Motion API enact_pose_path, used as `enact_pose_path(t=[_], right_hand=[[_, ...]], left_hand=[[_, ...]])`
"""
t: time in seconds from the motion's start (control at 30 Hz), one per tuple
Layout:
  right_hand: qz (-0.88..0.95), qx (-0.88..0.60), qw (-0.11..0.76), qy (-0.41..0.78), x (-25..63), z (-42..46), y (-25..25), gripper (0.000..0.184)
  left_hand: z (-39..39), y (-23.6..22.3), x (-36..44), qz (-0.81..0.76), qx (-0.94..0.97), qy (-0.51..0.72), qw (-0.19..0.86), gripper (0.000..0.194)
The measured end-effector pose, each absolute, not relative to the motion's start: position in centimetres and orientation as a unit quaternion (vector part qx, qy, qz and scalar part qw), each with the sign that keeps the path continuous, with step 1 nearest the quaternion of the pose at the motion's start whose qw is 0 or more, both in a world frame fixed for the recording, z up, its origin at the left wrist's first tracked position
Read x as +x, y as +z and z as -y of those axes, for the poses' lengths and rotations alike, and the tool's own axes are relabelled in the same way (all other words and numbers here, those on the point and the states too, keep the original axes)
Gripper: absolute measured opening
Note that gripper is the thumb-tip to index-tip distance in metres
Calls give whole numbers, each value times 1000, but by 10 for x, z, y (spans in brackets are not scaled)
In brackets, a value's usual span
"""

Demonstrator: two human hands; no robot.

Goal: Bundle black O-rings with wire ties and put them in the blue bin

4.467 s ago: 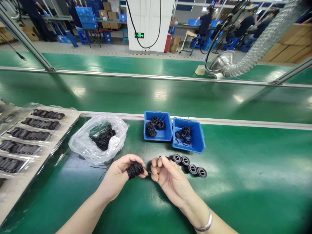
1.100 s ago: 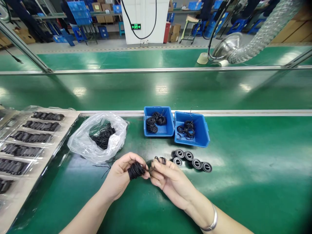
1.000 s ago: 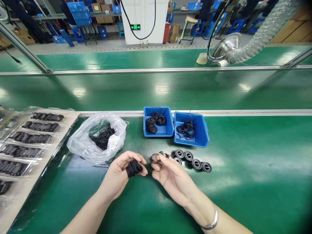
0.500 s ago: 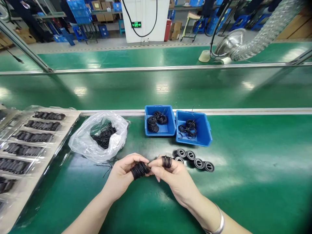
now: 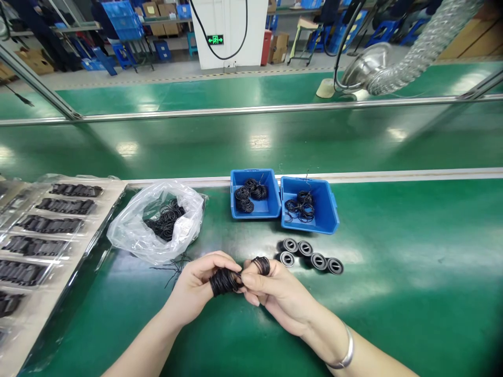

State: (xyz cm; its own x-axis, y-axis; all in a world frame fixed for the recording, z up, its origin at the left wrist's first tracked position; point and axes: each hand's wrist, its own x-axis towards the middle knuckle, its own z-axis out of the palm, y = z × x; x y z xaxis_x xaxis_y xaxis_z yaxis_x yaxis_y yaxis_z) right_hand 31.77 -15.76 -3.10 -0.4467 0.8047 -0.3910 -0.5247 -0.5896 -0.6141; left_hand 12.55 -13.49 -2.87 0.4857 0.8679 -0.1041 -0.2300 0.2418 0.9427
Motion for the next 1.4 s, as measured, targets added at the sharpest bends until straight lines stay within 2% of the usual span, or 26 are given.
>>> enact_pose_path(t=[0.27,0.53,0.83,1.03,1.13,1.23,1.4], right_hand=[[179,-309,410,839,317,158,-34,21],[165,-319,428,830,315,156,-30,28],[52,-295,527,795,319,152,-30,12],[60,-288,528,797,322,149,-28,15],[94,-310,529,785,322,150,-28,13],[191,-348,507,765,320,152,-29,19],[394,-438,462,663,318,156,-30,17]], left_hand=[[136,-28,127,-323,450,399,731,14],[136,-28,126,-316,445,409,731,8],[133,-22,129,-389,408,437,701,2],[134,-24,126,-380,417,415,714,5],[135,-29,125,-376,428,408,713,9],[135,-30,125,-365,462,408,698,13],[134,-28,124,-383,554,385,631,20]])
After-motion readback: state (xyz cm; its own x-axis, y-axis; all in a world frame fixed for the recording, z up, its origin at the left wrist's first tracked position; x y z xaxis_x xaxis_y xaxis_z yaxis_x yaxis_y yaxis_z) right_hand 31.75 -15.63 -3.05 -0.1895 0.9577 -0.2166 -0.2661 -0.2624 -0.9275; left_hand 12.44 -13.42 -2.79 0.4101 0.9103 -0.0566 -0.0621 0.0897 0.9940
